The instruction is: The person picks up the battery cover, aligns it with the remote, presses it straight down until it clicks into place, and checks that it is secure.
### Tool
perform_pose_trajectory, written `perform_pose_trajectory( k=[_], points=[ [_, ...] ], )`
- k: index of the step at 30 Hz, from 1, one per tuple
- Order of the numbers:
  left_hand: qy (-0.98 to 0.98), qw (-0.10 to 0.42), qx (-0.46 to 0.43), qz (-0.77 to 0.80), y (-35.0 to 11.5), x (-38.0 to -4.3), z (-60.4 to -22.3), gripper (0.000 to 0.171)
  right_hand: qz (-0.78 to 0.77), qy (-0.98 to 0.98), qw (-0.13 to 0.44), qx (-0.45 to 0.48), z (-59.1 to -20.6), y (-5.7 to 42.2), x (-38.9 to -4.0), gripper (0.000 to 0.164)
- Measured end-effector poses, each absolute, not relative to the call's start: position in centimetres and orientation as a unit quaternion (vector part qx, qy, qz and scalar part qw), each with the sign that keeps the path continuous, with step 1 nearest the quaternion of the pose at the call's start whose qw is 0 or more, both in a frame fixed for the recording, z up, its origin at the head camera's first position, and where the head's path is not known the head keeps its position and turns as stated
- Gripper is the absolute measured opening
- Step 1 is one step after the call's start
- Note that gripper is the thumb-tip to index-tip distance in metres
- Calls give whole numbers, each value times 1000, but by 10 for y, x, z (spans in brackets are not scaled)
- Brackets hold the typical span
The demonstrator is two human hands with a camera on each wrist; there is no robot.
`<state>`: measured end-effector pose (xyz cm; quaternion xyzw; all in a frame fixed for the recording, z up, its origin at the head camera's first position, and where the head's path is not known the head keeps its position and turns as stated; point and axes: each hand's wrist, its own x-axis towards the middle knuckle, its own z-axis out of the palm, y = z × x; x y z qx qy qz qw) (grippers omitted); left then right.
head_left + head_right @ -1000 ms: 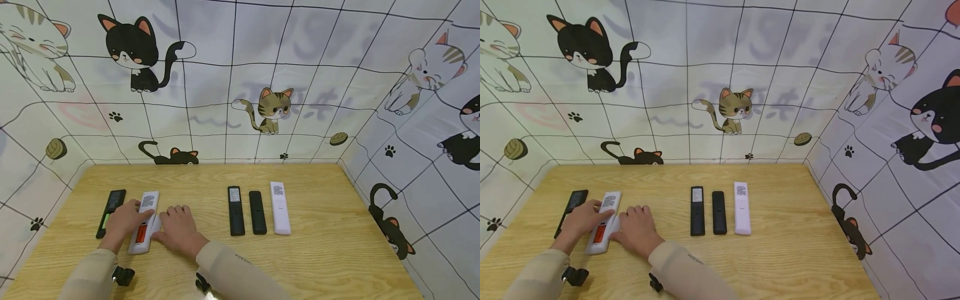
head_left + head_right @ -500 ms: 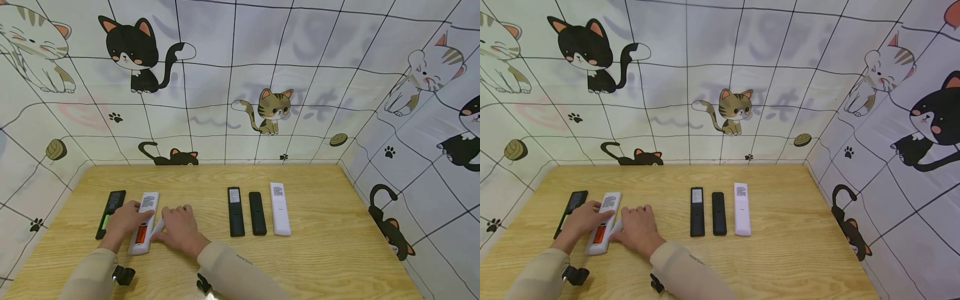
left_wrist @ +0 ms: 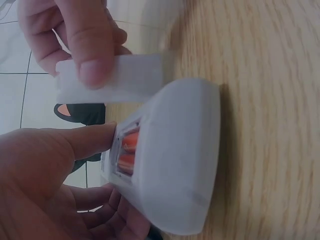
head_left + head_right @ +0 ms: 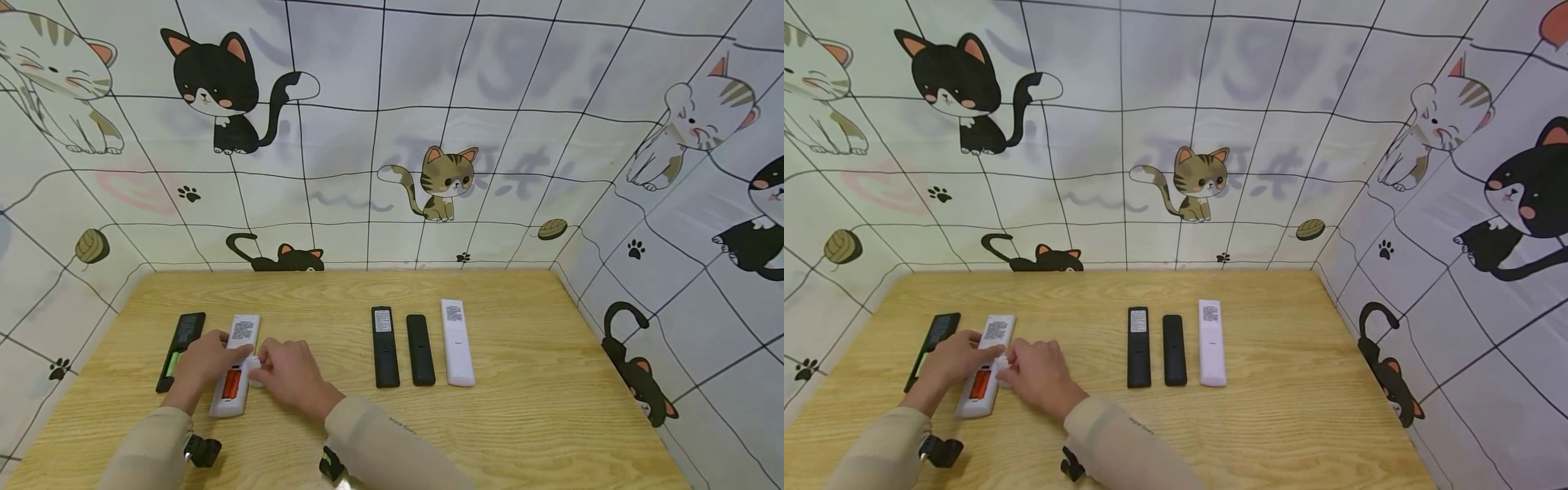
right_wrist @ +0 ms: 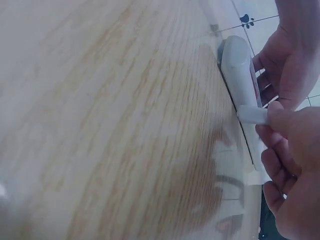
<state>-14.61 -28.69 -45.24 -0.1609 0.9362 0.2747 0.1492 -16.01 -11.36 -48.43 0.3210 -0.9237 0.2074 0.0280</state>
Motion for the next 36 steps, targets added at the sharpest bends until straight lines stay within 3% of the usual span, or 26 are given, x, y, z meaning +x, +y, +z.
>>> perform_pose_trajectory(
  k=[19,26,36],
  points=[
    [923,155,-166,310,-282,-153,-455,74,193,-927,0,321,-464,-69,-167,27],
    [918,148,-148,336,-278,-159,-462,61,197,-924,21,328,-457,-45,-168,25],
    [894,121,-122,414,-249,-172,-462,67,199,-925,42,320,-451,-14,-172,25]
  ],
)
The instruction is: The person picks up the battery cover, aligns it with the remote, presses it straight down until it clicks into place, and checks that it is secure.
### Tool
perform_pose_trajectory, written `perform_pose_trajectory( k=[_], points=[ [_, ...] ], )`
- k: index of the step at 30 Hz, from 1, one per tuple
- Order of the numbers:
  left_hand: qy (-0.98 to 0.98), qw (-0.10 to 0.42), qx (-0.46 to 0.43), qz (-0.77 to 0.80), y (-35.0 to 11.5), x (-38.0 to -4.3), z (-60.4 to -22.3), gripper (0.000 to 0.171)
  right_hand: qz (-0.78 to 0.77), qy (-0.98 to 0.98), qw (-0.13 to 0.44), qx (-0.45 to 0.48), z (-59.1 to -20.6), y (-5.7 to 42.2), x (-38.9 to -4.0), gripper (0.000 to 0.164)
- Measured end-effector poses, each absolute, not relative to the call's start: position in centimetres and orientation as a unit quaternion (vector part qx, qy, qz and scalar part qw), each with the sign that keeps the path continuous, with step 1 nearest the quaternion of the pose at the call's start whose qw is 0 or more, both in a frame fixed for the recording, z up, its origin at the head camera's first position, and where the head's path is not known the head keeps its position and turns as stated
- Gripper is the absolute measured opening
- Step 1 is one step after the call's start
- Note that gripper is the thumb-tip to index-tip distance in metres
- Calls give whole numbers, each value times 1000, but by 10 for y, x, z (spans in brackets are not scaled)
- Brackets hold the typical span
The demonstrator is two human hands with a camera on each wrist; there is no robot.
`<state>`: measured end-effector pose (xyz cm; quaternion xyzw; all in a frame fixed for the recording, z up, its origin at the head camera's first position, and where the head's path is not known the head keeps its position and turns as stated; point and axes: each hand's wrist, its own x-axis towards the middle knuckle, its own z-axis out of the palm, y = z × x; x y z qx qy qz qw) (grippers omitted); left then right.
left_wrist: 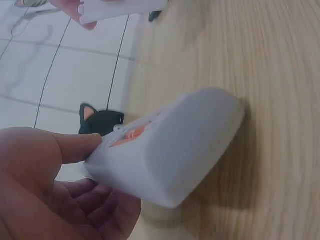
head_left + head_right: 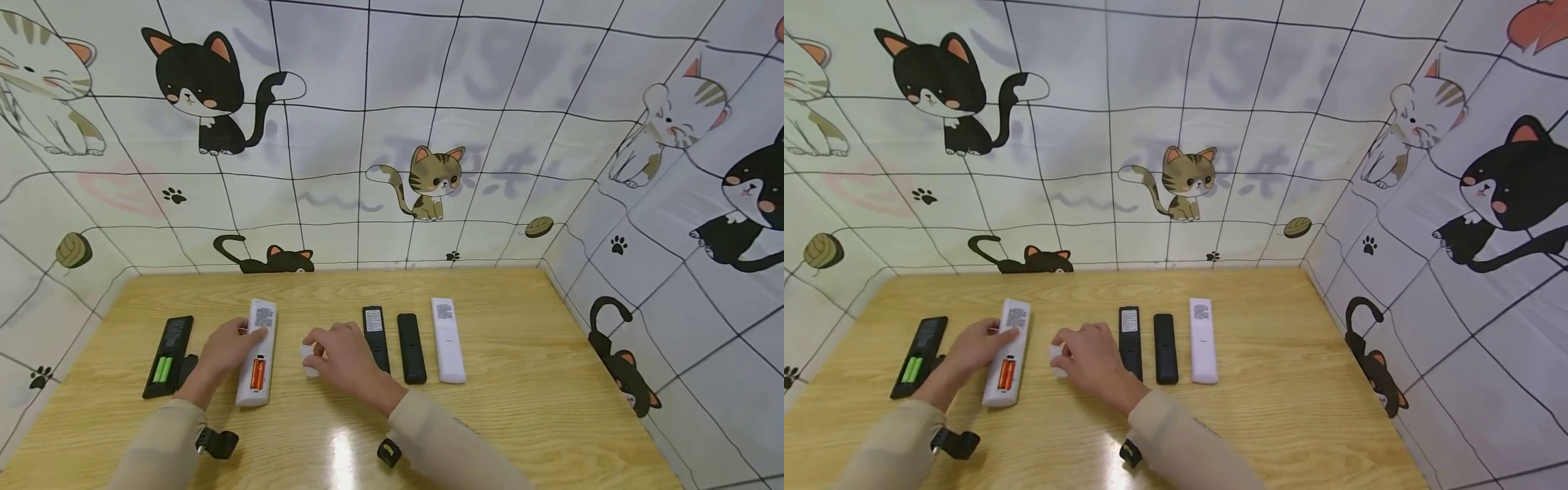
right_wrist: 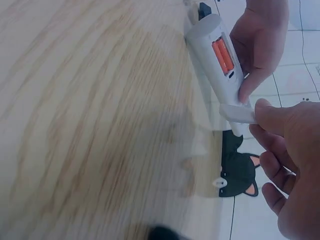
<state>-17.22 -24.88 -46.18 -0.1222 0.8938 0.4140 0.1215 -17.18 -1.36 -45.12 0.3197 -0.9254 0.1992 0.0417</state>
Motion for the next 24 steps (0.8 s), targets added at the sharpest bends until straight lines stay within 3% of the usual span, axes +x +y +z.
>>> perform_pose_trajectory(
  k=[24],
  points=[
    [807,106,-74,576,-167,-206,-467,48,231,-925,55,295,-446,52,-181,29]
  ],
)
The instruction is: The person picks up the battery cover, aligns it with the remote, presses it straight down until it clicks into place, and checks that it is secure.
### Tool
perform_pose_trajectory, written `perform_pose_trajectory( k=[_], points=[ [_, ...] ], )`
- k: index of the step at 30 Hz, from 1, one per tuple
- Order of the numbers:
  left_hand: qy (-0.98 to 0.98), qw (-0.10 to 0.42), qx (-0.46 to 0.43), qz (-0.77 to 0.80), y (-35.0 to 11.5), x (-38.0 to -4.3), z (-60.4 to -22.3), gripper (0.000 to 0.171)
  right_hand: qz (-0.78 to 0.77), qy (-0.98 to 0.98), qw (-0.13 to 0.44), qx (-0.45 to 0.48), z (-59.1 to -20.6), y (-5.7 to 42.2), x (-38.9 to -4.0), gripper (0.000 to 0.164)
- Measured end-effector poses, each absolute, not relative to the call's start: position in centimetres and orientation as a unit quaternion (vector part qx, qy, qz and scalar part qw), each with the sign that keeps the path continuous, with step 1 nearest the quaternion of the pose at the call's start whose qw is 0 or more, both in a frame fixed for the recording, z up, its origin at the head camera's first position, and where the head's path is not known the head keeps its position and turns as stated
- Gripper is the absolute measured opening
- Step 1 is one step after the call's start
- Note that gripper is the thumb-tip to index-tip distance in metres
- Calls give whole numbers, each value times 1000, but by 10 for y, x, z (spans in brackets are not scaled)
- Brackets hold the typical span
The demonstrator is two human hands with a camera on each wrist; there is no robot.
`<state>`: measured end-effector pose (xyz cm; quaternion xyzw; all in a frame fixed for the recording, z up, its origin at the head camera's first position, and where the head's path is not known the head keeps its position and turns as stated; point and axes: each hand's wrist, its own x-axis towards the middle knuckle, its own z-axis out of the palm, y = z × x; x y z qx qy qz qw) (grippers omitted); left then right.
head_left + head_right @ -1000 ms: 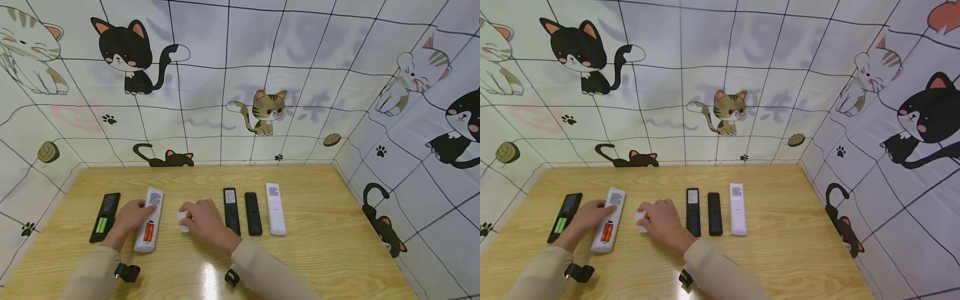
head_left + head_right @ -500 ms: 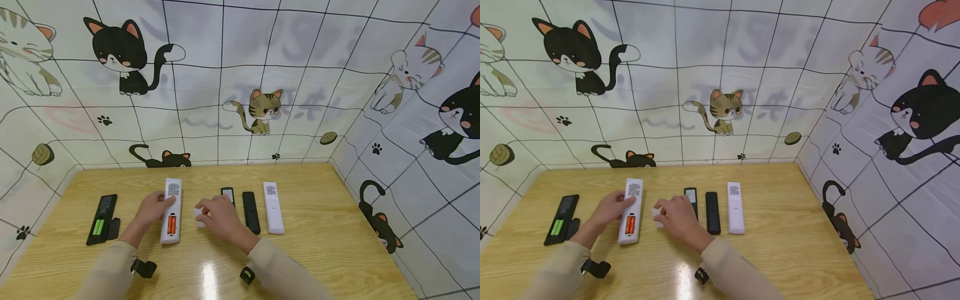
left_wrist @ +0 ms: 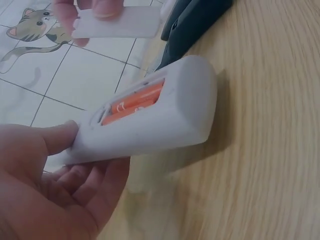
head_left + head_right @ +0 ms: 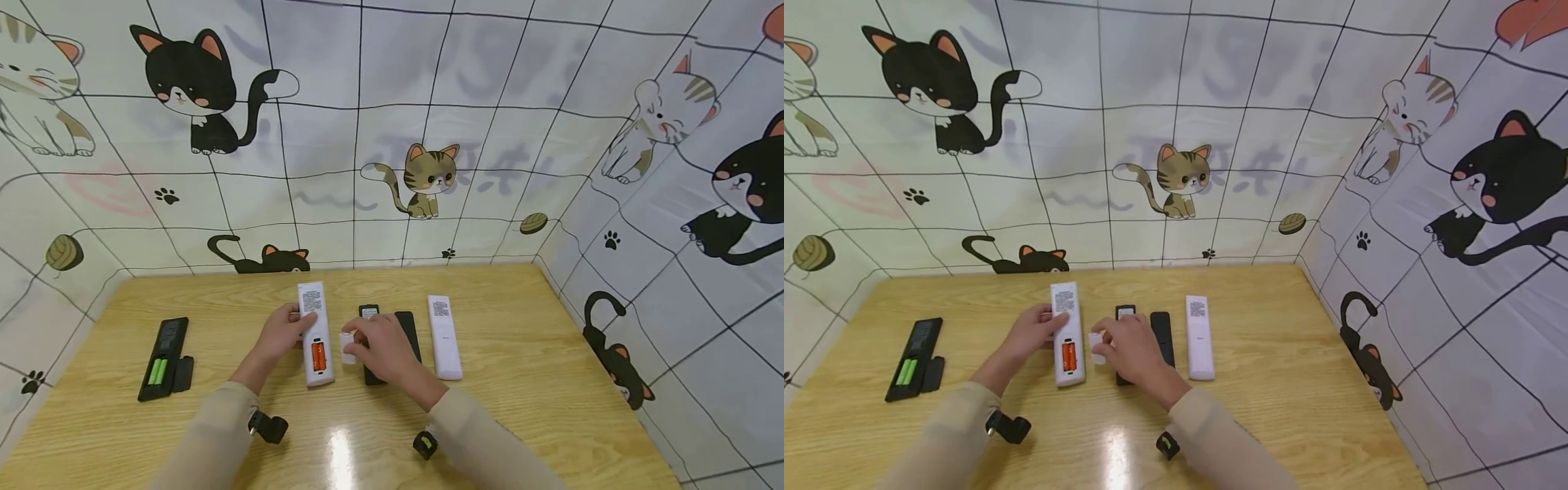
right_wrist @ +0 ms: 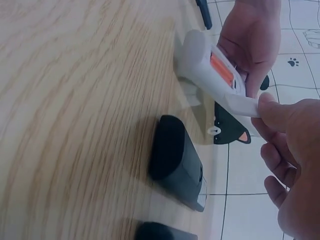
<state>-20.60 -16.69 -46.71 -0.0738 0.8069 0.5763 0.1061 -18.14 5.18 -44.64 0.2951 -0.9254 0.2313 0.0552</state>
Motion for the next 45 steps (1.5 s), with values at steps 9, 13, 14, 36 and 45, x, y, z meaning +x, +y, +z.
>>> perform_pose_trajectory(
  k=[9,13,14,36,45],
  points=[
    [784,112,-38,610,-149,-208,-473,42,247,-921,59,297,-449,60,-184,26],
    [770,109,-31,628,-145,-209,-474,44,248,-920,59,299,-451,62,-184,26],
    [768,108,-30,631,-145,-210,-475,43,247,-919,59,301,-452,63,-184,26],
    [777,84,-34,624,-140,-209,-479,38,226,-912,71,336,-456,42,-185,25],
    [785,80,-30,613,-139,-207,-479,40,210,-911,69,349,-459,37,-186,25]
  ],
)
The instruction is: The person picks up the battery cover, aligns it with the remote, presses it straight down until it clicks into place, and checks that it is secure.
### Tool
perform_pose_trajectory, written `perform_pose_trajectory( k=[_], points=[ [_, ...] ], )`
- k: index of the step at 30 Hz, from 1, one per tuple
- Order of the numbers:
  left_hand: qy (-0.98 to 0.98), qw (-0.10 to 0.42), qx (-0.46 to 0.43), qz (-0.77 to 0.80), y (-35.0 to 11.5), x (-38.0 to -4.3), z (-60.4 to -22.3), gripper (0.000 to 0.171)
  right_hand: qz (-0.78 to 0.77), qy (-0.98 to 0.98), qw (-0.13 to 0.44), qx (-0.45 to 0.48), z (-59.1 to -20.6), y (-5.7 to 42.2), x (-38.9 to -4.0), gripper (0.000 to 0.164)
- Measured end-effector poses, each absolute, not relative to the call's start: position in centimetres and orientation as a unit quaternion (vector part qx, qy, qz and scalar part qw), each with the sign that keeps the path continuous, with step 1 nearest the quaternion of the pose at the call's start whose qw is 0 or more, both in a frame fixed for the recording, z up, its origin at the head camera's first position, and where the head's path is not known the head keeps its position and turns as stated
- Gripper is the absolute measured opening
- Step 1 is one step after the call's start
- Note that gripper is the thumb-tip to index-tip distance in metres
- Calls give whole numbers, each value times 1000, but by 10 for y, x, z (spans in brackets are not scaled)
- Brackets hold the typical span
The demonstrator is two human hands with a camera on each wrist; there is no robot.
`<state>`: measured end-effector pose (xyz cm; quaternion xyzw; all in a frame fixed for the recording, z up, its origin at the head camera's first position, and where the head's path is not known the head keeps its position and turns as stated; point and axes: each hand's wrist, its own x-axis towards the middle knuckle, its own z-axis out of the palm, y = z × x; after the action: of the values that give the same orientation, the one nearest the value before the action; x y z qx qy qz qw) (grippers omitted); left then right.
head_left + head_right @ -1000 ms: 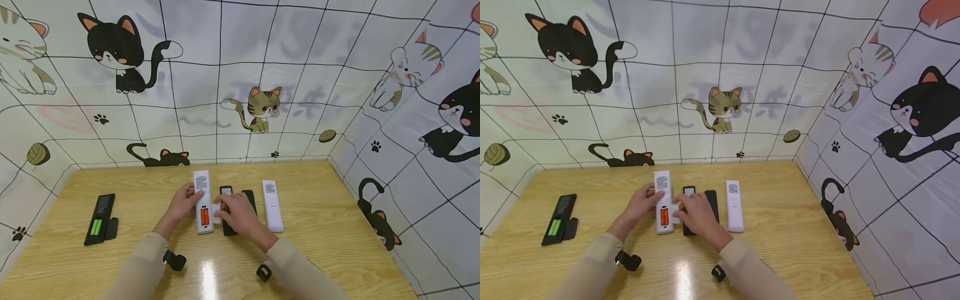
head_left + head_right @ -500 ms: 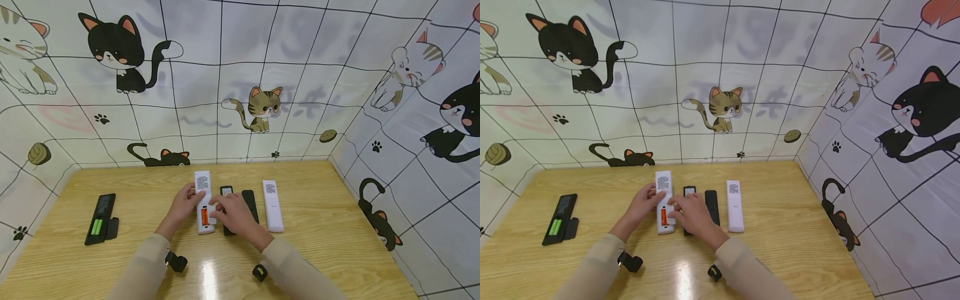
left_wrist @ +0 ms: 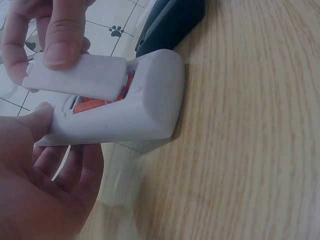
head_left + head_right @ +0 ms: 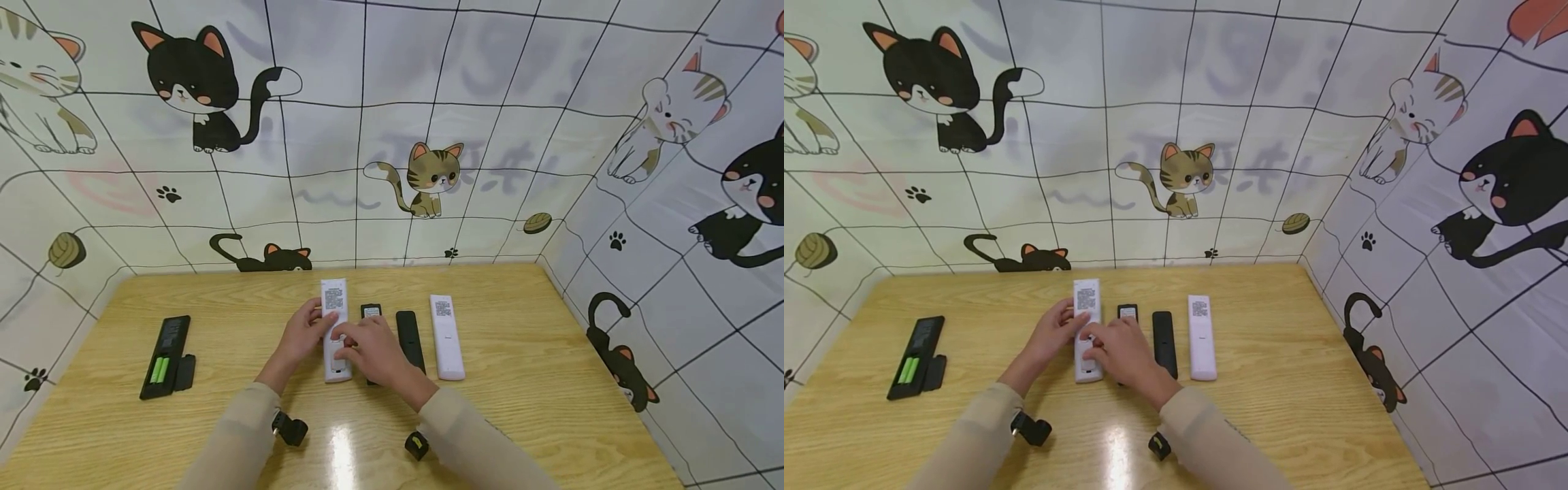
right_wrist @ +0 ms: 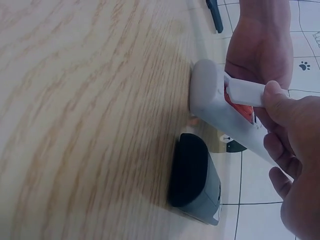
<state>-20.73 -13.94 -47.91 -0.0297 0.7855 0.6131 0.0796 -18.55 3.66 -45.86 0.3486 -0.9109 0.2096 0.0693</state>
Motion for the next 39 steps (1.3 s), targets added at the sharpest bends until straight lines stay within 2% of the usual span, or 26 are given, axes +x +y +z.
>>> perform_pose_trajectory(
  k=[7,24,39],
  points=[
    [784,75,-27,616,-140,-207,-480,40,208,-907,83,357,-461,36,-186,26],
    [784,66,-17,617,-139,-207,-482,40,185,-918,64,344,-461,35,-185,25],
    [785,63,-16,616,-137,-203,-474,40,109,-933,115,322,-465,32,-185,29]
  ],
)
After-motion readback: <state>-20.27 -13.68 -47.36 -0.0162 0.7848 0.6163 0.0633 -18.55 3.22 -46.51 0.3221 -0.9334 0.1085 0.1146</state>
